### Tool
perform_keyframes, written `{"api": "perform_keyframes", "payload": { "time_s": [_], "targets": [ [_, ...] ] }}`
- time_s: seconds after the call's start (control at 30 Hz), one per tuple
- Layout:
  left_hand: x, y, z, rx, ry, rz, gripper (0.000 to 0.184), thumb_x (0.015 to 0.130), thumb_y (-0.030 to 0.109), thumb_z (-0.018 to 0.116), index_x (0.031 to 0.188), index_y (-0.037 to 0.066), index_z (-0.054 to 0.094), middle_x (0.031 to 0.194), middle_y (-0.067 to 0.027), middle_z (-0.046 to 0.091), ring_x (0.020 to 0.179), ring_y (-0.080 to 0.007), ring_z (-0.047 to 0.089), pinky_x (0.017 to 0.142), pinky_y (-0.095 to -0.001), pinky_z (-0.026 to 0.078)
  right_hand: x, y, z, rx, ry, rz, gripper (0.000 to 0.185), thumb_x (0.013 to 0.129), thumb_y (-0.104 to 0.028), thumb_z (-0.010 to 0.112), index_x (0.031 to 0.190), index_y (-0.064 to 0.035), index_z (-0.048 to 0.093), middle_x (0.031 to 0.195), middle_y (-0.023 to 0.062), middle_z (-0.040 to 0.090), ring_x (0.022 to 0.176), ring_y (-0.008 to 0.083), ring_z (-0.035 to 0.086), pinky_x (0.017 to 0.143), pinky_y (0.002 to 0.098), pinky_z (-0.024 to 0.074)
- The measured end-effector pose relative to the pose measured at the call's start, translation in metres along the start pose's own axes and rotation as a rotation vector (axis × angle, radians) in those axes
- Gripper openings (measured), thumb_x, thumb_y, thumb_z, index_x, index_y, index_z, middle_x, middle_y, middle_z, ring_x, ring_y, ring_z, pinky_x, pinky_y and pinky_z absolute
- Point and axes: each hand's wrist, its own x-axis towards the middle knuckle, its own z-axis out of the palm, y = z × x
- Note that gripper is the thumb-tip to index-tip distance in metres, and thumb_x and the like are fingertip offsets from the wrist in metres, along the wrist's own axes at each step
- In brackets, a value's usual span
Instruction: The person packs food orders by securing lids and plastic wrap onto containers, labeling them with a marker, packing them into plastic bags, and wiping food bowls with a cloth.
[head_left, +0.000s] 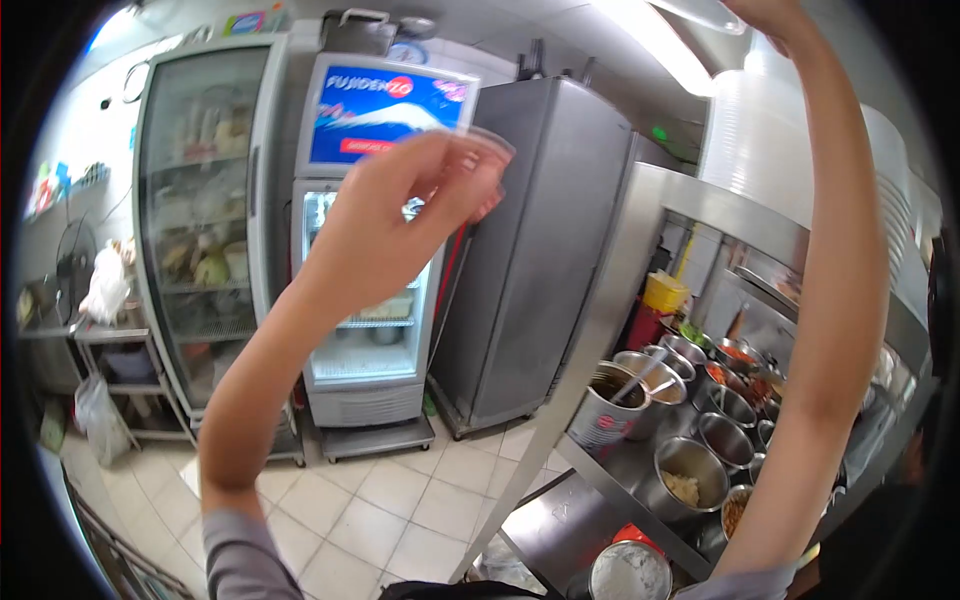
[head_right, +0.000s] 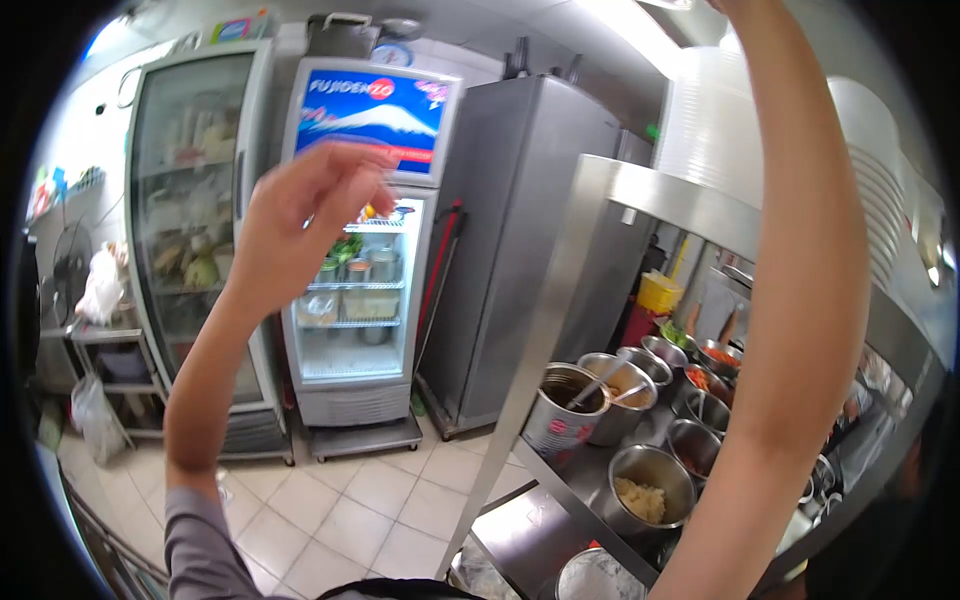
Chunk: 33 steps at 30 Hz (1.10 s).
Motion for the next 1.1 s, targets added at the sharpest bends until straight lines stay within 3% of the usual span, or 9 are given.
{"api": "perform_keyframes", "payload": {
  "time_s": [0.13, 0.2, 0.27, 0.33, 0.4, 0.5, 0.7, 0.93, 1.1],
  "targets": [
    [0.018, -0.033, -0.029, -0.332, 0.422, 0.083, 0.029, 0.092, 0.024, 0.048, 0.107, 0.0, 0.054, 0.088, -0.0097, 0.063, 0.079, -0.0127, 0.06, 0.063, -0.0232, 0.046, -0.019, -0.101, 0.112, 0.362, -0.117, -0.134, 0.024, 0.079, -0.016, 0.059, 0.093, 0.0037, 0.062, 0.082, 0.0173, 0.063, 0.079, 0.0239, 0.061, 0.073, 0.033, 0.0465],
    [-0.008, -0.057, -0.067, -0.337, 0.559, -0.02, 0.027, 0.091, 0.024, 0.051, 0.106, 0.002, 0.053, 0.089, -0.0088, 0.062, 0.082, -0.0138, 0.06, 0.063, -0.0233, 0.047, -0.04, -0.146, 0.194, 0.595, -0.011, -0.361, 0.023, 0.08, -0.018, 0.062, 0.085, 0.0049, 0.059, 0.075, 0.0094, 0.063, 0.066, 0.0158, 0.057, 0.067, 0.0281, 0.0452],
    [-0.059, -0.085, -0.108, -0.209, 0.719, -0.16, 0.023, 0.09, 0.022, 0.053, 0.102, 0.002, 0.053, 0.087, -0.008, 0.061, 0.083, -0.0139, 0.06, 0.064, -0.0237, 0.048, -0.079, -0.202, 0.257, 1.018, -0.057, -0.232, 0.017, 0.086, -0.014, 0.054, 0.084, 0.0031, 0.058, 0.076, 0.0086, 0.062, 0.068, 0.0135, 0.055, 0.068, 0.0268, 0.0447],
    [-0.121, -0.095, -0.133, -0.222, 0.853, -0.152, 0.018, 0.088, 0.019, 0.056, 0.095, 0.002, 0.053, 0.084, -0.0065, 0.06, 0.08, -0.0136, 0.061, 0.065, -0.0242, 0.05, -0.11, -0.257, 0.297, 1.252, -0.135, -0.102, 0.014, 0.082, -0.013, 0.057, 0.083, 0.0018, 0.056, 0.077, 0.0134, 0.059, 0.072, 0.0237, 0.057, 0.068, 0.0314, 0.0438],
    [-0.187, -0.09, -0.166, -0.239, 0.893, -0.449, 0.017, 0.088, 0.019, 0.056, 0.091, 0.002, 0.054, 0.083, -0.0059, 0.06, 0.079, -0.0129, 0.061, 0.064, -0.0242, 0.05, -0.142, -0.32, 0.335, 1.464, -0.185, -0.074, 0.013, 0.082, -0.011, 0.058, 0.083, 0.0015, 0.056, 0.078, 0.0129, 0.057, 0.073, 0.021, 0.055, 0.068, 0.0307, 0.0428],
    [-0.275, -0.072, -0.227, 0.009, 0.922, -0.588, 0.021, 0.088, 0.021, 0.057, 0.091, 0.001, 0.054, 0.084, -0.0049, 0.061, 0.079, -0.0121, 0.061, 0.065, -0.0242, 0.05, -0.188, -0.426, 0.369, 1.673, -0.344, -0.041, 0.014, 0.084, -0.012, 0.06, 0.084, 0.0008, 0.054, 0.077, 0.01, 0.055, 0.072, 0.0178, 0.051, 0.068, 0.0282, 0.0417],
    [-0.395, 0.015, -0.329, 0.478, 1.047, -0.82, 0.016, 0.087, 0.016, 0.056, 0.084, 0.0, 0.055, 0.075, -0.0037, 0.06, 0.071, -0.0079, 0.057, 0.067, -0.0227, 0.047, -0.247, -0.616, 0.362, 2.289, -0.803, -0.037, 0.018, 0.087, -0.016, 0.058, 0.087, 0.0011, 0.052, 0.078, 0.0034, 0.055, 0.073, 0.0098, 0.049, 0.067, 0.0219, 0.0403],
    [-0.466, 0.122, -0.367, 0.869, 1.323, -0.866, 0.01, 0.086, 0.011, 0.055, 0.08, 0.003, 0.052, 0.074, -0.0029, 0.059, 0.068, -0.0073, 0.056, 0.066, -0.022, 0.046, -0.269, -0.755, 0.312, 2.49, -1.146, -0.16, 0.01, 0.09, -0.012, 0.051, 0.089, -0.0016, 0.052, 0.08, -0.0033, 0.049, 0.073, 0.0045, 0.043, 0.066, 0.0175, 0.0354],
    [-0.51, 0.19, -0.357, 0.865, 1.416, -0.637, 0.008, 0.079, 0.01, 0.054, 0.076, 0.006, 0.048, 0.099, -0.0092, 0.056, 0.086, -0.0187, 0.056, 0.067, -0.0272, 0.047, -0.259, -0.84, 0.325, 2.66, -1.354, -0.254, 0.013, 0.092, -0.015, 0.048, 0.094, -0.0031, 0.052, 0.088, 0.0017, 0.054, 0.08, 0.0071, 0.048, 0.071, 0.0209, 0.0389]
  ]
}}
